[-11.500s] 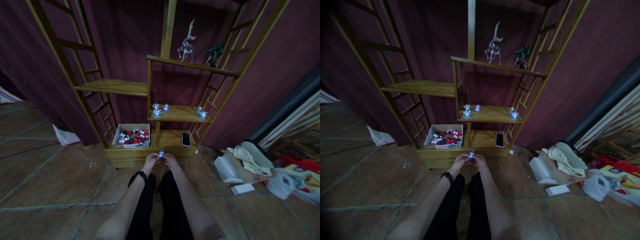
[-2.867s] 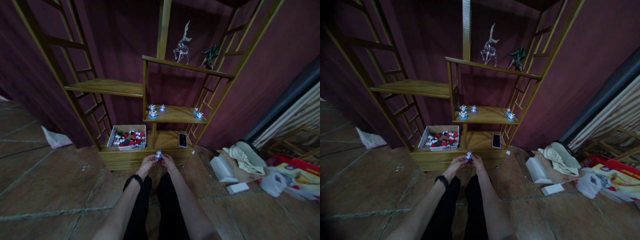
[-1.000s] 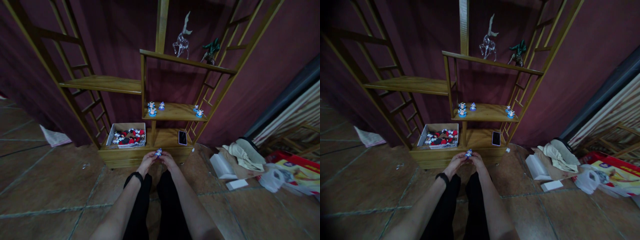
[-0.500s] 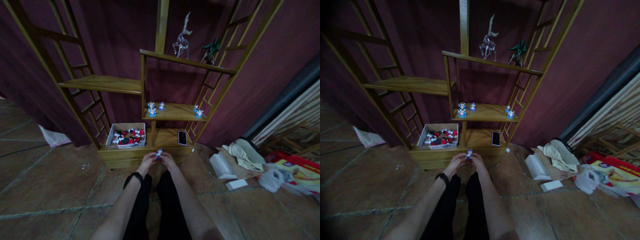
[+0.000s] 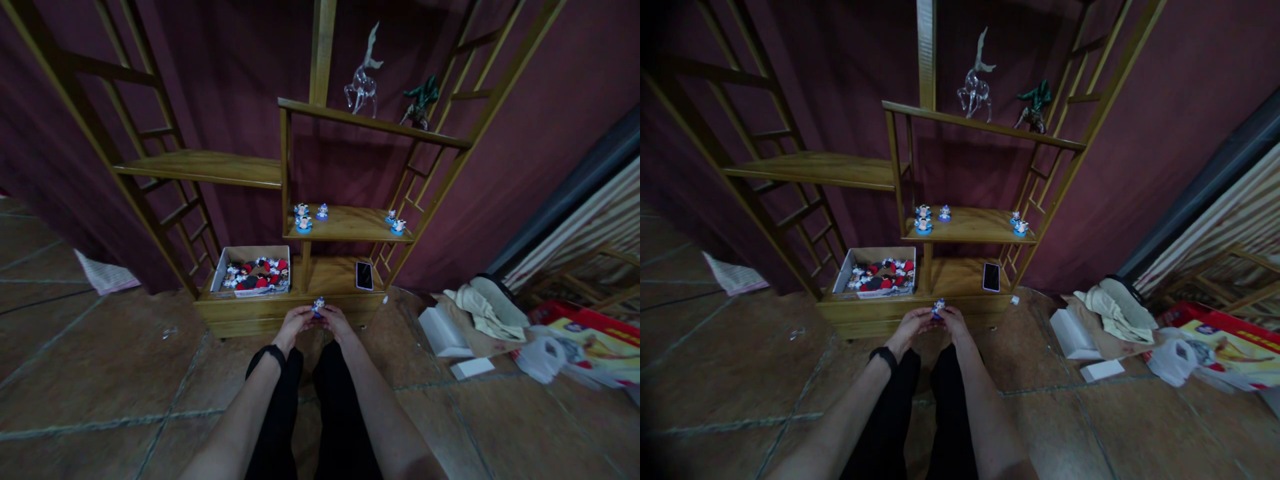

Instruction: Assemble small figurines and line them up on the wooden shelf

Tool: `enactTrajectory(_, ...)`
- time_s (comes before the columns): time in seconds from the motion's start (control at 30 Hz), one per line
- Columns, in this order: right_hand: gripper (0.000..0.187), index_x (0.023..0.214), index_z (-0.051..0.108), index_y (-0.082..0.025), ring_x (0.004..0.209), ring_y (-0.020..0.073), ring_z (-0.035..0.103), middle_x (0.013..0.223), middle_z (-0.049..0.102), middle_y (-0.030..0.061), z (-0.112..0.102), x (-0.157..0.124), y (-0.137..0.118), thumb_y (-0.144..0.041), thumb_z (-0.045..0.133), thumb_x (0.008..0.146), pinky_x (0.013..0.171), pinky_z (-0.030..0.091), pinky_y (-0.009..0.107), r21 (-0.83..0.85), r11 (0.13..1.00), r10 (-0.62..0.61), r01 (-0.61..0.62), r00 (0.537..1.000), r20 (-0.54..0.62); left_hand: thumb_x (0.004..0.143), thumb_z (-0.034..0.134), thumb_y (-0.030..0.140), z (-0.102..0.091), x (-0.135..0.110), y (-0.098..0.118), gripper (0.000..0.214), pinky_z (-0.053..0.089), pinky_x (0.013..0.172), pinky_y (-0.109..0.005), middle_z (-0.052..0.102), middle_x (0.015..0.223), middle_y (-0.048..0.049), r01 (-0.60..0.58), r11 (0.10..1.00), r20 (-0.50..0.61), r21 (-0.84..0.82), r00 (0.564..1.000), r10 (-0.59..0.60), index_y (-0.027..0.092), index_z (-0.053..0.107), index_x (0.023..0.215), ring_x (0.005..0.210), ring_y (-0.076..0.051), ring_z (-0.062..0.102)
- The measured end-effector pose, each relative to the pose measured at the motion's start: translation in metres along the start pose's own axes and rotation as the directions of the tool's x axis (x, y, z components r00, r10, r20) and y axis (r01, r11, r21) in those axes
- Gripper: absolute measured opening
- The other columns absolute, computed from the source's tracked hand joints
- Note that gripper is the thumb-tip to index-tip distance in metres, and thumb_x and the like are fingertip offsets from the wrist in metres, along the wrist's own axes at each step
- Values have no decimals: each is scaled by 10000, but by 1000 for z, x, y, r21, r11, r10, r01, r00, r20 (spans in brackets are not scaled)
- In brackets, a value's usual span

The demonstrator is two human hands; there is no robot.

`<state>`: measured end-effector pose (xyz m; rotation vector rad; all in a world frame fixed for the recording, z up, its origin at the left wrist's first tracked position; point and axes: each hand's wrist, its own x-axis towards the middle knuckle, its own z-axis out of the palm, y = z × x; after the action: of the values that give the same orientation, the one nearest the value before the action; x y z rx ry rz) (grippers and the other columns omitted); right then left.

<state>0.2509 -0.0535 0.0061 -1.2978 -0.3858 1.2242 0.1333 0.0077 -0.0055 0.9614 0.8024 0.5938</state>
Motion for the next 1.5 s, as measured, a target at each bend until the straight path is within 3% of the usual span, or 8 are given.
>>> enactTrajectory(0.7,303,682,611,-165,562,131,613,615,656,-7,0,-4,-1,-348,763,495,609,462,259,-50,999,4,-2,999,52,553,752,313,-1,1,-3,269,441,581,-241,664,676,-34,-5,999,-81,34,997,8,171,637,750,598,-138,612)
enactTrajectory(1.5,149,723,628,-157,492,89,565,593,643,-4,-1,-2,-2,-264,692,642,551,447,219,-24,999,24,-23,1000,21,535,768,284,-1,-1,0,295,441,565,-221,673,669,-34,20,999,-90,-35,996,-23,156,637,766,550,-110,604)
